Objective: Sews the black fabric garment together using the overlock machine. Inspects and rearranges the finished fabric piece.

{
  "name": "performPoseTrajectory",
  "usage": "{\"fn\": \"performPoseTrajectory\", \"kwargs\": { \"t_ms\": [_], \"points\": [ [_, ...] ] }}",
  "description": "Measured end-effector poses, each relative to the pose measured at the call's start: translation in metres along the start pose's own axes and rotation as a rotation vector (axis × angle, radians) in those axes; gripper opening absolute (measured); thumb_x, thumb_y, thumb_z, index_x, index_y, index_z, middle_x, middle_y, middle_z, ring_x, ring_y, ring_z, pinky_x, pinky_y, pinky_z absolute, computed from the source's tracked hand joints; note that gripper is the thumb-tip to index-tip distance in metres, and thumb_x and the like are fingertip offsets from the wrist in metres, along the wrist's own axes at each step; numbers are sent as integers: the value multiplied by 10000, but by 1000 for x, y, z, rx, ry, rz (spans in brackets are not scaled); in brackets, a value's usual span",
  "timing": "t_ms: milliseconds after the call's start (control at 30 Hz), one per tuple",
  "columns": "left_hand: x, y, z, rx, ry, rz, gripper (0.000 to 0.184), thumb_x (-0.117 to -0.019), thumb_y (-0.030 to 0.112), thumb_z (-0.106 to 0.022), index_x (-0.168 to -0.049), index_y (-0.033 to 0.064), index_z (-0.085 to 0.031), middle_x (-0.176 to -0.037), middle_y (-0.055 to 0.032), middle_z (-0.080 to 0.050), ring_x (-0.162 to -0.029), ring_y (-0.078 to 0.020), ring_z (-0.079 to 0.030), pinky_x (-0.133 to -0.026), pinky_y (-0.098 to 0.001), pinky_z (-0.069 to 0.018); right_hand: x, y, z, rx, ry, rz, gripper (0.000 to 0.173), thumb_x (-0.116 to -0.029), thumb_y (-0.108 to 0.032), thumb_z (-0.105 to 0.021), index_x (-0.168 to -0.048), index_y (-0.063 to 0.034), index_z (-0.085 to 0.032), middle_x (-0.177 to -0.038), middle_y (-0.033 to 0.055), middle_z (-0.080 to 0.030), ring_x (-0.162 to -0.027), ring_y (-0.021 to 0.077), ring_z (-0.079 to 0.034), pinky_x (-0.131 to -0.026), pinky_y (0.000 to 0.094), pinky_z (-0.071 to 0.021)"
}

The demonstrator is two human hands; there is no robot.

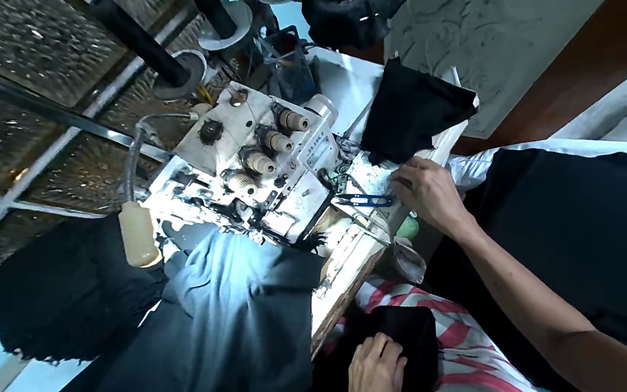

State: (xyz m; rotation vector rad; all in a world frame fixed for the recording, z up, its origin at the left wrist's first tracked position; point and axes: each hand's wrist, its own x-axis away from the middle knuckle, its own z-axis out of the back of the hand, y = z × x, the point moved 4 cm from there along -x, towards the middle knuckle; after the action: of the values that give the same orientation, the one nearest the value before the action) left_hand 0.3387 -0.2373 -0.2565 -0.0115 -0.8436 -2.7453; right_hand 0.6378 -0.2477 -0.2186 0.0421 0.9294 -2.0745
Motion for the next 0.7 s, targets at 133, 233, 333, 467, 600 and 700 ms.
{"fn": "performPoseTrajectory", "kwargs": {
  "t_ms": [133,233,333,467,600,700],
  "points": [
    [3,-4,-3,3,-42,29,98,-872,108,-724,-917,34,-770,-961,-121,-743,-892,-295,-734,-758,-426,-598,-23,14,-6,53,-19,-89,161,-947,-78,-692,-1079,-6,-751,-1022,232,-683,-944,430,-675,-816,585,-537],
    [3,-5,-5,1,-73,49,98,-877,110,-727,-922,36,-773,-962,-126,-742,-887,-304,-732,-758,-440,-597,-33,18,-8,72,-107,-139,151,-936,-114,-717,-1046,-21,-762,-1015,224,-683,-965,429,-665,-831,597,-517],
    [0,-5,-7,-8,-75,34,98,-870,110,-732,-924,41,-773,-953,-118,-741,-869,-296,-731,-746,-433,-597,-37,19,-7,63,-139,-153,132,-934,-117,-720,-1015,-19,-758,-990,208,-682,-949,406,-668,-831,591,-512],
    [-3,-5,-6,-10,-64,15,101,-869,112,-729,-927,41,-772,-953,-114,-741,-879,-298,-732,-752,-434,-599,-38,18,-8,51,-83,-159,115,-906,-111,-736,-943,-3,-745,-940,201,-681,-880,396,-673,-773,595,-507],
    [-6,-6,-1,21,-83,53,110,-881,105,-729,-949,31,-775,-979,-137,-743,-906,-321,-732,-783,-468,-597,-37,17,-5,-48,-42,-174,145,-912,-140,-724,-966,-8,-748,-944,187,-672,-847,361,-670,-745,581,-519],
    [-9,-8,7,53,-64,35,119,-895,116,-716,-950,28,-774,-982,-136,-744,-908,-307,-732,-791,-452,-595,-38,16,-1,-196,13,-163,146,-913,-149,-708,-969,-23,-754,-926,147,-674,-822,281,-664,-739,507,-529]
  ]
}}
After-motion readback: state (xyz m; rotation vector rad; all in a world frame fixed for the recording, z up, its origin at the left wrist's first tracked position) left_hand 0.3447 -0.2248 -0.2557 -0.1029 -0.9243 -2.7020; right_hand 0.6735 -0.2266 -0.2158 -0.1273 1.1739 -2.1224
